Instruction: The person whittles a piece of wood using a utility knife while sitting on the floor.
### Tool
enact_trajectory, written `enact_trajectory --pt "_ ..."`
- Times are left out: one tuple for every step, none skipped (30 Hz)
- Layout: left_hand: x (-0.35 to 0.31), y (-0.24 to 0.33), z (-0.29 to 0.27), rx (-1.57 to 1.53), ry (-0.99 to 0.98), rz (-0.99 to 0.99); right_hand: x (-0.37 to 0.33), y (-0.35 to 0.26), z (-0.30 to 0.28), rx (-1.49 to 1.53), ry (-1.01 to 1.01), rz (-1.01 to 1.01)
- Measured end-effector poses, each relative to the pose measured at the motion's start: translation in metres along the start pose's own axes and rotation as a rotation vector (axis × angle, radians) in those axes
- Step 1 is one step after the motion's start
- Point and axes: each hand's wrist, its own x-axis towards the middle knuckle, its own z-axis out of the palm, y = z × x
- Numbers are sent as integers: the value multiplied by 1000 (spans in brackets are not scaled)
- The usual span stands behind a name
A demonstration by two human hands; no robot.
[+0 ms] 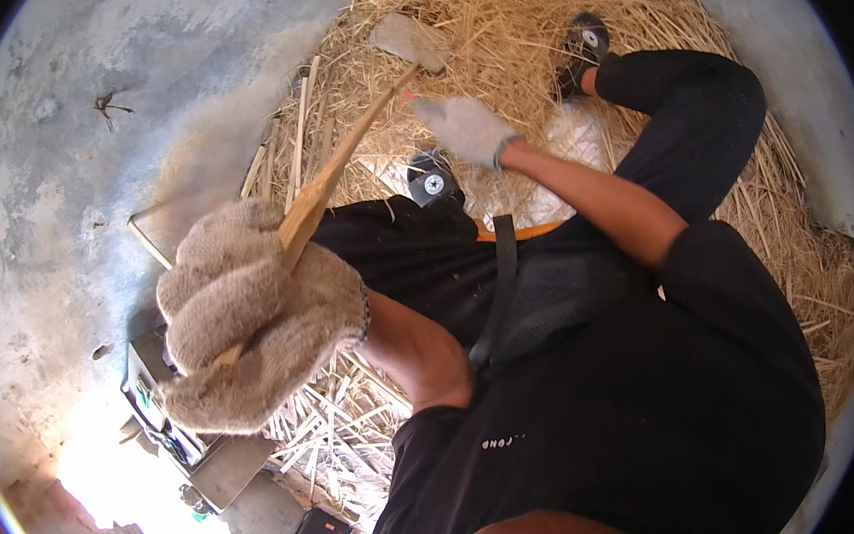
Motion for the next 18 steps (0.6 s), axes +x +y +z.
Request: enact_trajectory --pt "6 4 0 14 -22 6 3 21 8 -84 -121 164" --pt "10 5 4 12 -41 6 1 51 9 -89 -139 282" --pt "9 -1 10 -75 -55 5 -3 89 5 -98 -132 415" --pt "11 -3 5 -128 -91 -5 -6 102 10 -79 -157 538" --pt "10 0 -6 -133 -133 -40 -7 76 4 10 -145 466" --pt "11 1 -11 -72 -22 -115 -4 50 -3 99 -131 398" --pt "3 -2 -7 -64 103 -211 -9 36 -16 158 -93 356" --pt "3 1 0 -107 126 -220 -8 26 -14 140 -10 115" --pt "5 2 1 -137 144 -226 -9 -3 -28 217 -43 66" --pt "4 2 -7 -107 104 -193 -16 -39 -44 303 -84 15" --pt "3 -1 -10 -103 69 -166 -20 -58 -48 350 44 -189" --pt "1 -4 -13 -95 39 -140 -29 -83 -68 505 3 -238" --pt "-2 -3 -8 -91 120 -186 -38 -109 -87 661 -46 -282" --pt "-5 2 0 -81 198 -229 -45 -123 -94 670 -48 -283" --pt "-5 5 1 -45 250 -258 -48 -133 -95 680 -51 -286" --pt "-7 5 4 -21 300 -291 -47 -134 -91 696 -32 -206" --pt "-8 1 6 -27 300 -285 -47 -132 -82 711 -12 -126" --pt "-8 0 6 -32 269 -262 -47 -128 -72 726 8 -45"
